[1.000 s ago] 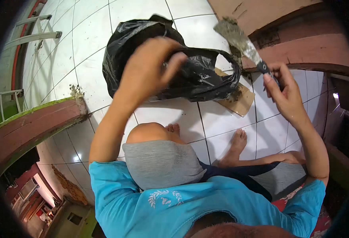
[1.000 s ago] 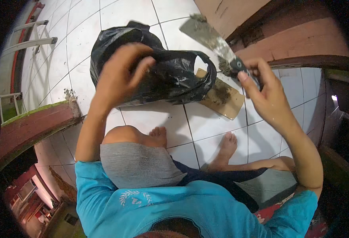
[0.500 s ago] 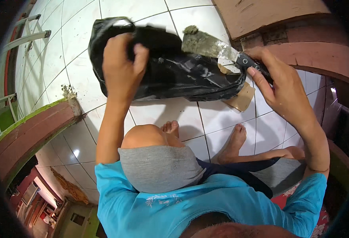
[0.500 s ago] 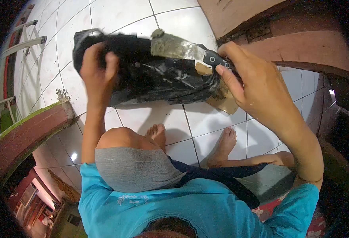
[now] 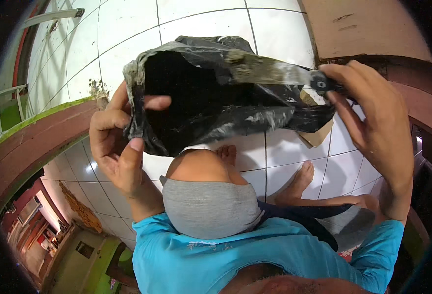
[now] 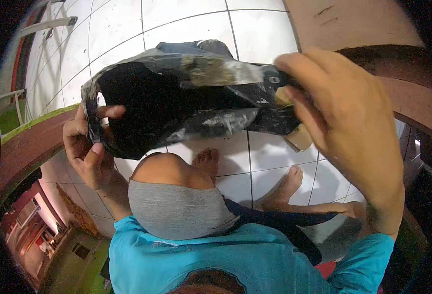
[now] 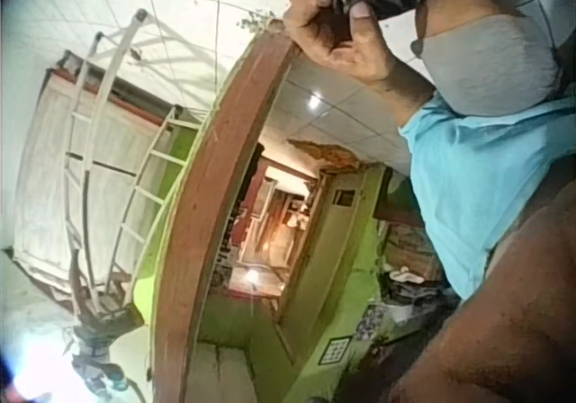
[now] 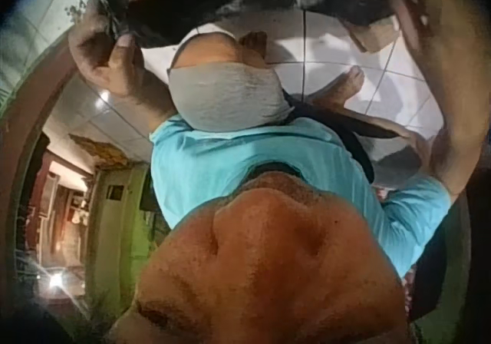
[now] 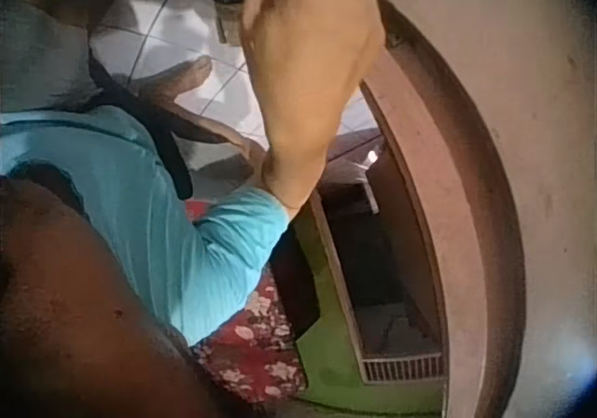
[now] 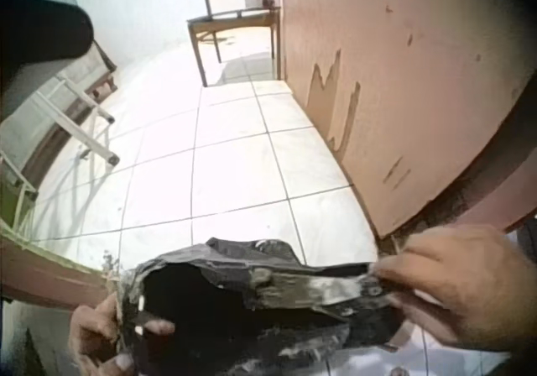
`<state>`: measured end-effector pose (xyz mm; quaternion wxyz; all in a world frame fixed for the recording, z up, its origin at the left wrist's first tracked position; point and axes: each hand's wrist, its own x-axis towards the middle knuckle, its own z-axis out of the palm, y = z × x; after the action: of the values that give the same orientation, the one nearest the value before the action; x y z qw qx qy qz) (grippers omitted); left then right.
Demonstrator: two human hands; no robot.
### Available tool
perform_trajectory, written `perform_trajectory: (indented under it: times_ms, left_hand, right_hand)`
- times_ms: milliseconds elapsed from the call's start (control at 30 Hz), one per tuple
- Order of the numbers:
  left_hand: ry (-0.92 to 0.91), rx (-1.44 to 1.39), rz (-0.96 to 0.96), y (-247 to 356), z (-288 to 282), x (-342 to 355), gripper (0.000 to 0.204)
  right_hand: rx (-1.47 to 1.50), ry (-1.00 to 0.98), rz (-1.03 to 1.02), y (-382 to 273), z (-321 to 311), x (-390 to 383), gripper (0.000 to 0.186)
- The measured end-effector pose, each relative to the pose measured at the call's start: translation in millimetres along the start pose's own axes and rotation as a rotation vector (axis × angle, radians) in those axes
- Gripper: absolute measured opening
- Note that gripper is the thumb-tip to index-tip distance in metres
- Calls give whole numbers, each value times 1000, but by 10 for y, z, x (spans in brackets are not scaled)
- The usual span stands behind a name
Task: The person applies mortar to the edge of a wall near a doorway using a putty knife, taking mortar from a black plastic bag.
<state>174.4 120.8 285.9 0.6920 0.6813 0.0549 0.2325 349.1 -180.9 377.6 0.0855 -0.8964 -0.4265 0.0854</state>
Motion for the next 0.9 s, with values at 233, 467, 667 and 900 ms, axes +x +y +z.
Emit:
perform_trajectory:
  times_ms: [233,467,667,900]
  left_hand:
    - [-19,-43,72,-75,59,69,33]
    - [-29,-108,103,-89,91,19,40]
    - [29,-198,78,-82,149,4,40]
    - [20,-197,16,-76,139,12,39]
  right_hand:
    - [-40,-41,-212,-197,380,183,28]
    - [-79,-13,-394,-276,1545,773,15]
    - [-38,-218,-172,-225,1918,922,14]
    - [-164,-401,-125,-59,1857,907,20]
